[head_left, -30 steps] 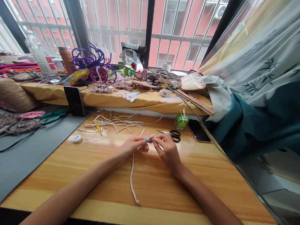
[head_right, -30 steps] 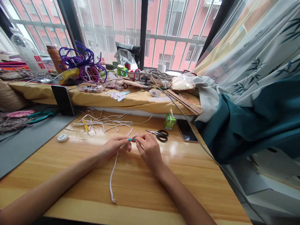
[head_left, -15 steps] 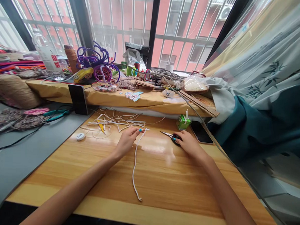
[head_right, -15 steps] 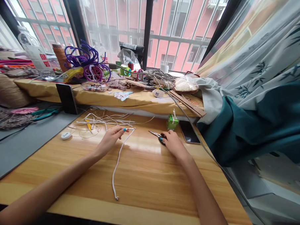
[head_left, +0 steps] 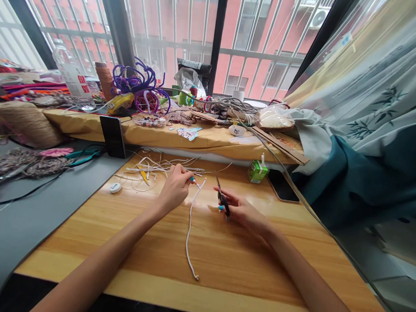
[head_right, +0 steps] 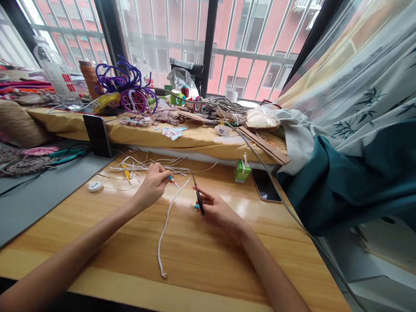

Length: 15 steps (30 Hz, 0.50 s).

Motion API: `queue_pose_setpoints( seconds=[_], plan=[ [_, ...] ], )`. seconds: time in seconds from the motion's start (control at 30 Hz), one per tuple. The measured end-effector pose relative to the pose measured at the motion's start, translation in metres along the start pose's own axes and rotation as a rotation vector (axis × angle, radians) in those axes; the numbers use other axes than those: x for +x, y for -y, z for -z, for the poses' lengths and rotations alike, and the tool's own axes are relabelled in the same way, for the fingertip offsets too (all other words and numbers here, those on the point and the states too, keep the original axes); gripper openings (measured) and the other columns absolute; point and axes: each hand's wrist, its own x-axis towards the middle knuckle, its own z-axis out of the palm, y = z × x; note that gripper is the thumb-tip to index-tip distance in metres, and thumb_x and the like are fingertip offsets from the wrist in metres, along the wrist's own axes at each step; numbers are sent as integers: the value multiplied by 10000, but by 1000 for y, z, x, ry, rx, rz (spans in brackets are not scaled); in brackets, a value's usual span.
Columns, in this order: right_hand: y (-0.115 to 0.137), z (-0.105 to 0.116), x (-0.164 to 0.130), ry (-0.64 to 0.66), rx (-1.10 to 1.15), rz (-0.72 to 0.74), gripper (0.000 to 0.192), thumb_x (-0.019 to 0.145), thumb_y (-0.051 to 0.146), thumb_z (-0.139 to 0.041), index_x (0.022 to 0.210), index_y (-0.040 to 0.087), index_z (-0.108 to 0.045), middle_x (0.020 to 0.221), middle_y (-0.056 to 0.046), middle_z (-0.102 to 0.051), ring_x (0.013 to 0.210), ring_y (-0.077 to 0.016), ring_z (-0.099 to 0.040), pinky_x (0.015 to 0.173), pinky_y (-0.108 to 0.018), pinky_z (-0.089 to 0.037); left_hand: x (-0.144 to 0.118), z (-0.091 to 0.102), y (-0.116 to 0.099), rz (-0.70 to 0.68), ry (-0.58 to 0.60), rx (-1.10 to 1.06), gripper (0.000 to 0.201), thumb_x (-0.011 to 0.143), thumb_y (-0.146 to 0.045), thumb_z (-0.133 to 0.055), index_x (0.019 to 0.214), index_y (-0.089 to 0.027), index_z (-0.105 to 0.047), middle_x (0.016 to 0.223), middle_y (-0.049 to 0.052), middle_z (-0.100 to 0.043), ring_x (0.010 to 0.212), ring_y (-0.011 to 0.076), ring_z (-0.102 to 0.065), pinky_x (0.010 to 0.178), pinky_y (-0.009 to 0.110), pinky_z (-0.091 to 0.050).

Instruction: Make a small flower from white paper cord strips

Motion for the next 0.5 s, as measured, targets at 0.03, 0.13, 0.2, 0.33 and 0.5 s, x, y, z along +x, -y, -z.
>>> queue_pose_setpoints(
  seconds=[0.03,0.13,0.2,0.33,0.5],
  plan=[
    [-2,-5,1,3,42,-24,504,672,255,-575,1162,195,-471,785,-4,-504,590,-56,-455,474,-164,-360,1,1,1,-4,-12,7,203,793,-100,-405,686,-156,-568,761,54,-419,804,188,-362,718,316,-356],
    [-4,-15,3,8,30,-86,424,658,324,-603,1043,164,-530,656,28,-454,472,-35,-385,374,-152,-274,3,4,2,-12,-40,23,208,790,-94,-405,689,-159,-575,753,51,-407,797,186,-356,710,312,-353],
    [-3,-18,2,-9,-11,-88,434,669,401,-589,1021,153,-537,609,35,-431,467,-45,-398,354,-151,-253,3,6,2,-22,-47,36,214,791,-94,-404,691,-157,-582,749,49,-398,793,184,-352,710,309,-349],
    [-3,-21,3,-16,-81,-151,496,654,447,-595,1040,138,-549,594,29,-451,444,-40,-401,347,-151,-224,3,8,-1,-54,-42,50,216,795,-103,-406,708,-153,-598,750,49,-383,787,181,-343,712,306,-347],
    [-10,-26,7,-21,-77,-120,480,641,443,-611,1015,145,-569,529,50,-436,420,-42,-397,365,-162,-220,2,4,-3,-109,-29,60,206,793,-119,-425,711,-154,-611,764,51,-375,783,180,-334,721,315,-343]
  ],
)
